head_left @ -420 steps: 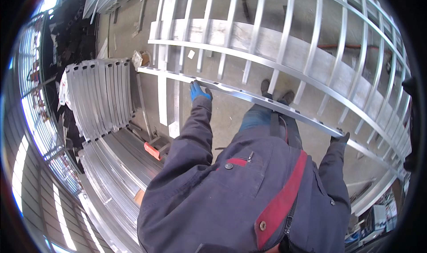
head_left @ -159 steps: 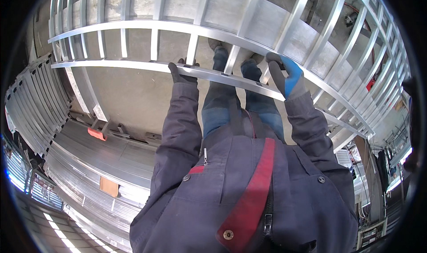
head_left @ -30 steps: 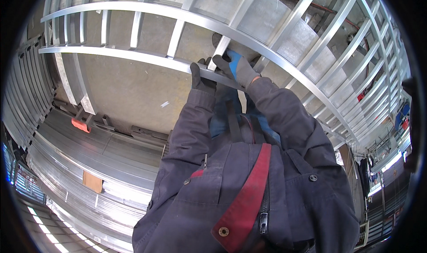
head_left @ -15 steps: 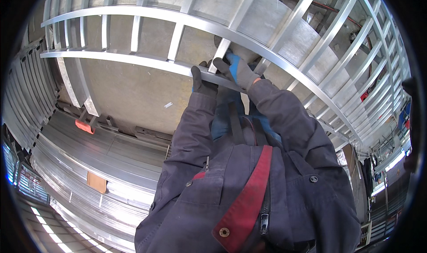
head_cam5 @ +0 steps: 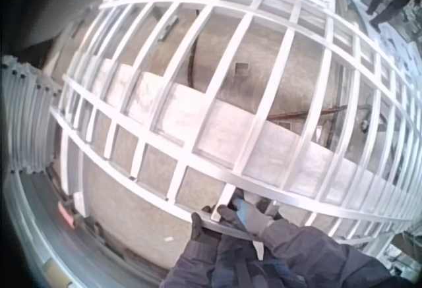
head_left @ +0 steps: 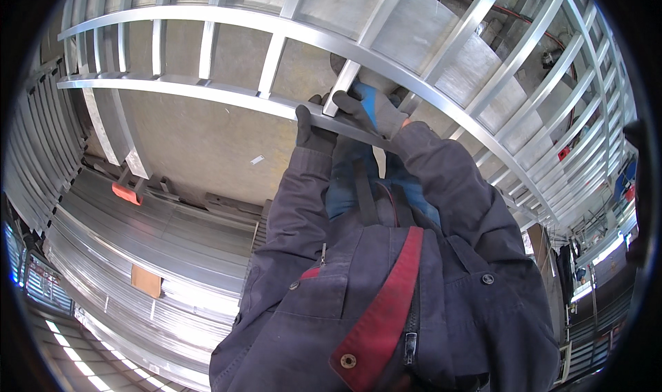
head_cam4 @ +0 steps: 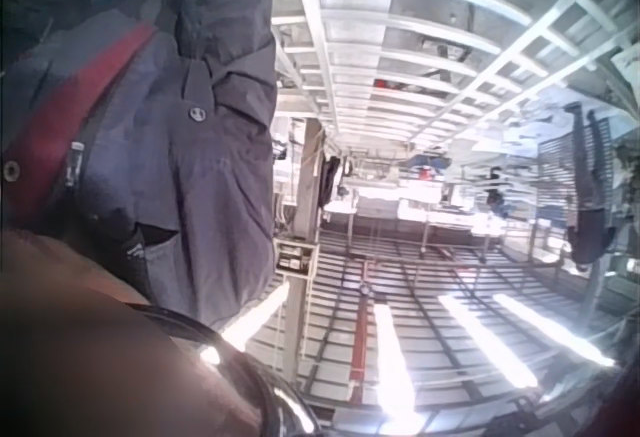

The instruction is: The person assembles a large metal frame by inserting horizontal metal bars into a vertical grid structure. They repeatedly lift, align, and place bars into slots, then reposition and adjust the frame on the floor. The person handles multiple metal bars and the frame structure throughout the clip.

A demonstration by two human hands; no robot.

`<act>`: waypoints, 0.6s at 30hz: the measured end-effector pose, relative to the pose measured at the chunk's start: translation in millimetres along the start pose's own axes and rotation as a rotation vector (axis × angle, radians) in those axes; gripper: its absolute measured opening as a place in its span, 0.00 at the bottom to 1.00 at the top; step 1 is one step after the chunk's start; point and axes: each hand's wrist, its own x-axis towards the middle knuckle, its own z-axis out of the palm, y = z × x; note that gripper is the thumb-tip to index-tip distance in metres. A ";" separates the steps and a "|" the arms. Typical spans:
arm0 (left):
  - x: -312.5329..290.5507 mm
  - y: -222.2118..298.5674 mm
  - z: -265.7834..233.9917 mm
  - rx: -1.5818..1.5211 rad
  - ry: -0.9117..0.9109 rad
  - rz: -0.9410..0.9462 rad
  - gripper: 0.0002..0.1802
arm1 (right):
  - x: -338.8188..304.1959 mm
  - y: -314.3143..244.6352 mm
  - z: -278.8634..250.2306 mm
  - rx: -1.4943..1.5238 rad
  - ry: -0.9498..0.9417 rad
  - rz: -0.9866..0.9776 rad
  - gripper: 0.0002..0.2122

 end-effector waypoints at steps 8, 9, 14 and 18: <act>0.5 -0.4 -4.5 -0.015 -0.026 -0.034 0.43 | 1.9 6.4 -7.7 -0.075 -0.010 -0.030 0.29; 0.0 -0.4 -4.4 -0.019 -0.001 -0.028 0.43 | 3.5 7.0 -7.8 -0.064 -0.005 -0.021 0.29; -3.3 -3.4 -2.7 -0.023 -0.015 -0.049 0.42 | 8.4 12.7 -6.9 -0.033 -0.057 -0.021 0.31; -2.4 -4.1 -4.3 -0.056 -0.021 -0.048 0.42 | 8.3 11.6 -9.6 -0.058 -0.083 -0.045 0.30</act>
